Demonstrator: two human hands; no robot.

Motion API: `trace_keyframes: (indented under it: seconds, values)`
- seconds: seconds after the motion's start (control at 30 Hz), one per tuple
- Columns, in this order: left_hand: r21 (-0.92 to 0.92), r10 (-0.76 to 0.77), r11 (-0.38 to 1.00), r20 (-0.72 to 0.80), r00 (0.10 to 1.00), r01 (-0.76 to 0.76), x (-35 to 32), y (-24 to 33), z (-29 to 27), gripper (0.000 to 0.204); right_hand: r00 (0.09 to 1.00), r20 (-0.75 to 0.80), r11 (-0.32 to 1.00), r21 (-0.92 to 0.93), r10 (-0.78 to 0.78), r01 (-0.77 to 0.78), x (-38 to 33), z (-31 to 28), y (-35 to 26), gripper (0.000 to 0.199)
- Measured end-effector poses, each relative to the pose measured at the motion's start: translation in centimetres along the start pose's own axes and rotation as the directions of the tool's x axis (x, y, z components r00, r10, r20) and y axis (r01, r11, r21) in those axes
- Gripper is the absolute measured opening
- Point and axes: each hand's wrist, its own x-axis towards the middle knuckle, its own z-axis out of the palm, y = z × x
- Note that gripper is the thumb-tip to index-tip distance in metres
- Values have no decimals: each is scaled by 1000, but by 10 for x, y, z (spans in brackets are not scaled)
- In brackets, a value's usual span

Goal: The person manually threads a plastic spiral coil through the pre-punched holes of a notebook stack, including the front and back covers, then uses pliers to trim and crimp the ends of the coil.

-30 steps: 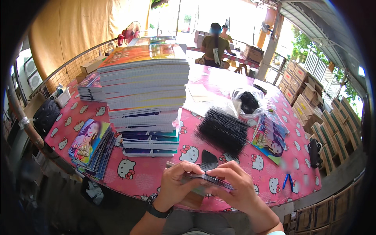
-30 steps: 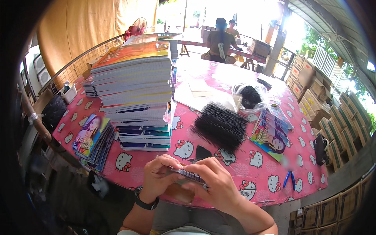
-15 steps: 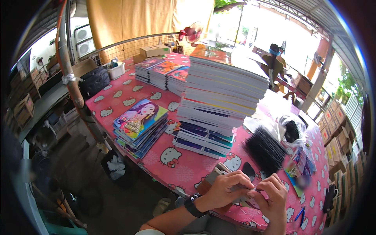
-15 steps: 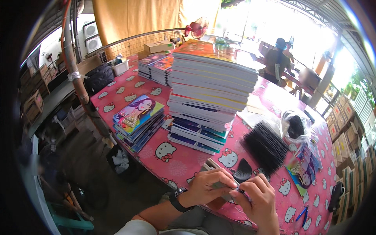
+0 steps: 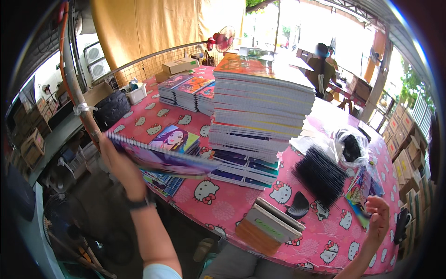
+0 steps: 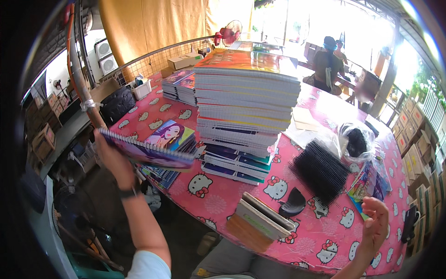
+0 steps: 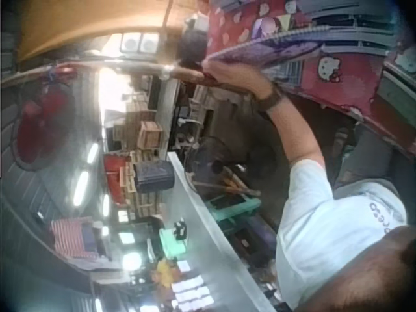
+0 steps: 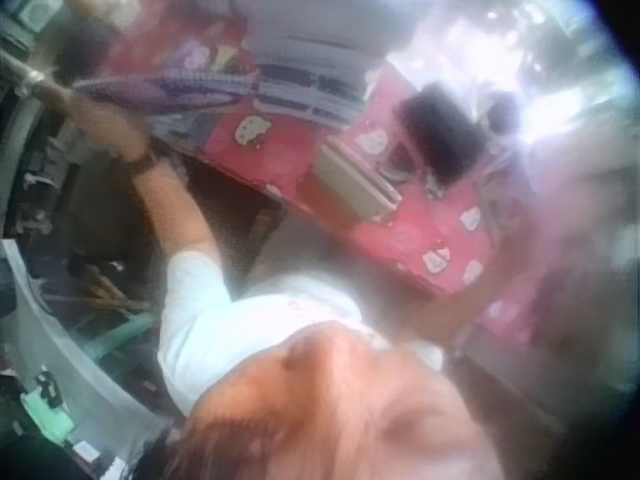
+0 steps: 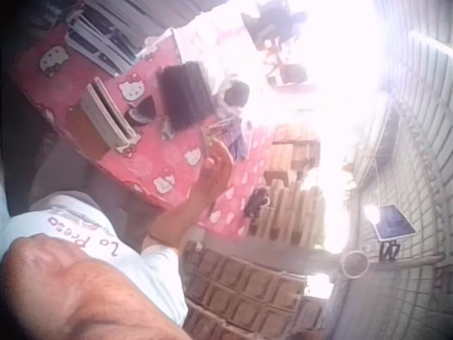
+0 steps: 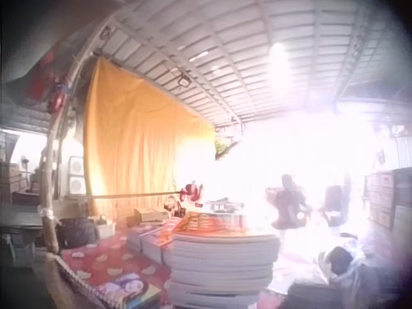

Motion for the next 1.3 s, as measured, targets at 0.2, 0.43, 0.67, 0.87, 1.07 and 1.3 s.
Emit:
trace_keyframes:
  seconds: [0.2, 0.43, 0.67, 0.87, 1.07, 1.3]
  values:
    - [604, -245, 282, 797, 553, -746, 72, -76, 60, 34, 976, 194, 995, -26, 102, -99, -18, 29, 17, 36]
    - [590, -471, 207, 759, 449, -781, -19, -233, 38, 57, 950, 253, 973, -188, 183, -138, -34, 21, 37, 22]
    - [395, 93, 797, 667, 739, -456, -21, -172, 11, 43, 900, -78, 866, -248, 429, -434, -44, -31, 158, 17]
    - [472, -73, 853, 534, 843, -225, -143, -50, -22, 44, 755, -621, 453, -623, 211, -638, -35, -122, 324, 32]
    - [466, -209, 885, 414, 886, -9, -197, -15, 1, 35, 539, -632, 390, -374, 557, -841, -28, -145, 359, 38]
    - [22, -57, 998, 641, 765, 56, -214, 20, 41, 62, 842, -462, 960, 115, 281, -257, -16, -101, 185, 24]
